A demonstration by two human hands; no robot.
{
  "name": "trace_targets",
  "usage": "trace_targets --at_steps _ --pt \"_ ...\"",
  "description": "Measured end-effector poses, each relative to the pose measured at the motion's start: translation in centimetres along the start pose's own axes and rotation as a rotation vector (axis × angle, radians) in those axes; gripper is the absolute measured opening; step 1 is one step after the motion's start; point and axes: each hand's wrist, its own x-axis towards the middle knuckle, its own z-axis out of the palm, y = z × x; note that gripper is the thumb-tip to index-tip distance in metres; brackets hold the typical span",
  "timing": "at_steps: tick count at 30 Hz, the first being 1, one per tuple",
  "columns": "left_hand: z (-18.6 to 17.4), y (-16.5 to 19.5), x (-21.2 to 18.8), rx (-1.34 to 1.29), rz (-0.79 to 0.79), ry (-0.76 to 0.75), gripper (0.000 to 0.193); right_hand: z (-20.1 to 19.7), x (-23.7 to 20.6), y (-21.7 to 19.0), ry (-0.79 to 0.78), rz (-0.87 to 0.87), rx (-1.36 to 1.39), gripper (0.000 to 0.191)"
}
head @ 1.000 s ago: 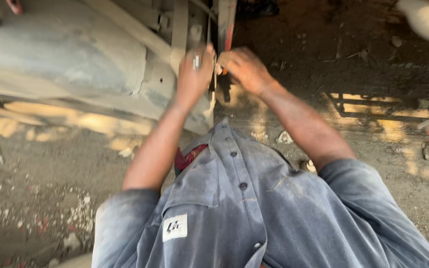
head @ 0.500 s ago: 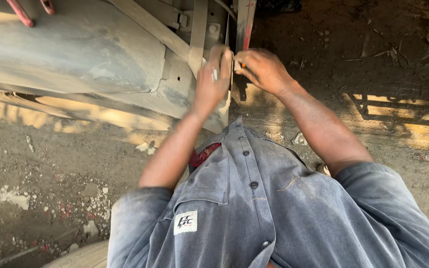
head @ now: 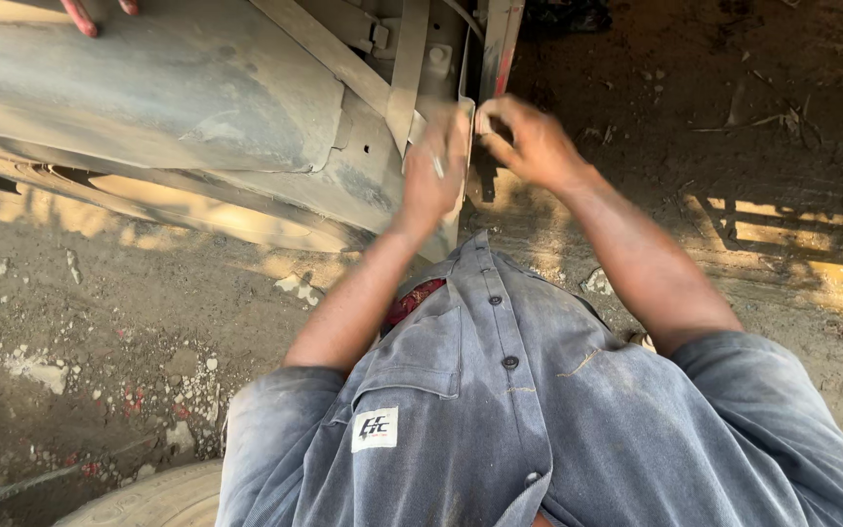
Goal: The person works under a vehicle, using pliers and a wrench to manipulate a metal bracket and fasteners near the wheel well. They repeatedly adjust the tool position and tighten components while crouching.
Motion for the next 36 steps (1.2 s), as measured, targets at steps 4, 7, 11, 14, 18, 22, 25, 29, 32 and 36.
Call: trace_targets --at_steps 4,7,11,14,18,22,25,29,32,36 --pt "-1.0 1.4 4.8 0.016 -0.188 -0.062 0.029 0.4 -0.2 0.8 0.051 0.467 0.185 0.022" --pt "-0.4 1.1 2.5 0.054 0.242 0.07 0.026 1.8 0.2 1.3 0.295 0.278 0.246 0.022" --pt "0.3 0.5 -1.9 0.12 0.378 0.081 0.027 2.0 0.3 1.5 0.058 0.835 1.211 0.026" --pt "-0.2 0.5 -1.1 -0.135 0.362 0.039 0.031 0.9 -0.4 1.1 0.054 0.235 0.549 0.03" --pt "-0.7 0.9 2.2 -0.011 -0.161 0.01 0.028 0.6 -0.7 -0.1 0.132 -0.214 -0.161 0.039" --pt "-0.4 0.5 1.6 -0.006 0.055 0.084 0.025 2.0 0.4 -0.5 0.298 0.483 0.838 0.031" --pt "0.1 0.0 0.2 -0.019 0.157 0.065 0.025 2.1 0.4 0.1 0.074 0.859 0.918 0.032" --pt "0.1 0.0 0.8 -0.064 0.183 0.115 0.023 1.4 -0.4 1.3 0.099 0.086 0.02 0.037" --pt "-0.3 0.1 2.1 0.016 0.038 0.049 0.023 1.8 -0.6 1.4 0.239 -0.056 0.001 0.046" --pt "-0.6 0.2 1.4 -0.008 0.206 0.044 0.025 2.4 0.1 1.0 0.268 0.82 0.842 0.023"
